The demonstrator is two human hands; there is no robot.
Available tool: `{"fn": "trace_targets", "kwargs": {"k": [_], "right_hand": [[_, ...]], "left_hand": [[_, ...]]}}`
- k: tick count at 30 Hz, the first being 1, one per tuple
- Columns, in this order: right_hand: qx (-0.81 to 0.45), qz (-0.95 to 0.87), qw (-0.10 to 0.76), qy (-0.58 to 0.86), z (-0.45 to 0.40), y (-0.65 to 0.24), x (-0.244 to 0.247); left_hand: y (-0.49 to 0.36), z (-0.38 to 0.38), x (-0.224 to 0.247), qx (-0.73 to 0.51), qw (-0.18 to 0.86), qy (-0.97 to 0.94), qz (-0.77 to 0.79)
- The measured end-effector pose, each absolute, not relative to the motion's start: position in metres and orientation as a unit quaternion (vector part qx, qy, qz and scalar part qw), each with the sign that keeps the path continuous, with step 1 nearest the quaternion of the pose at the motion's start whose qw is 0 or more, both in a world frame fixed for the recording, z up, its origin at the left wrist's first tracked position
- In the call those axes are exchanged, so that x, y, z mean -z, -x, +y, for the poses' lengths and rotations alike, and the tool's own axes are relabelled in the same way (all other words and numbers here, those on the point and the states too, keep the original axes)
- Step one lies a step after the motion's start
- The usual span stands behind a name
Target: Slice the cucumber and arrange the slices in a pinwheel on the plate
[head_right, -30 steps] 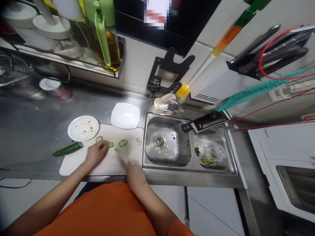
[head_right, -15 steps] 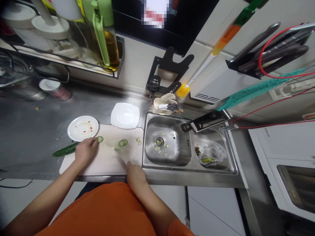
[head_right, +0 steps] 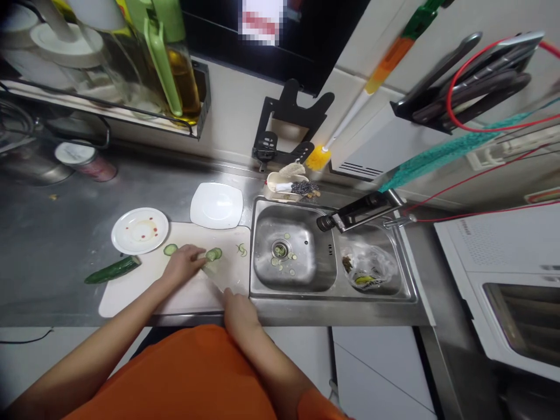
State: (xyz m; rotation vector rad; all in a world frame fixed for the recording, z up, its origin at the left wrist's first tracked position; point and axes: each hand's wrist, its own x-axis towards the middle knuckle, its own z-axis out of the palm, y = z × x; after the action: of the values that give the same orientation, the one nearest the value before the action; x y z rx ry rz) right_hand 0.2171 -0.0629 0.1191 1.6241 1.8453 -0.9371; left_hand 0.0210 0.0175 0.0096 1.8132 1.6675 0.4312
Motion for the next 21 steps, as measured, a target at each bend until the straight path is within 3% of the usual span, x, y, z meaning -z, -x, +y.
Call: {"fn": "trace_targets", "kwargs": {"k": [8, 21], "right_hand": [[0.339, 0.685, 0.251, -0.594, -0.067, -0.220, -0.112], [0.348, 0.679, 0.259, -0.592, -0.063, -0.222, -0.117]], "left_hand": [[-0.032, 0.018, -0.017, -0.145, 0.323, -0.652, 0.670], [-0.015, 0.015, -0.026, -0.185, 0.426, -0.580, 0.669]]}}
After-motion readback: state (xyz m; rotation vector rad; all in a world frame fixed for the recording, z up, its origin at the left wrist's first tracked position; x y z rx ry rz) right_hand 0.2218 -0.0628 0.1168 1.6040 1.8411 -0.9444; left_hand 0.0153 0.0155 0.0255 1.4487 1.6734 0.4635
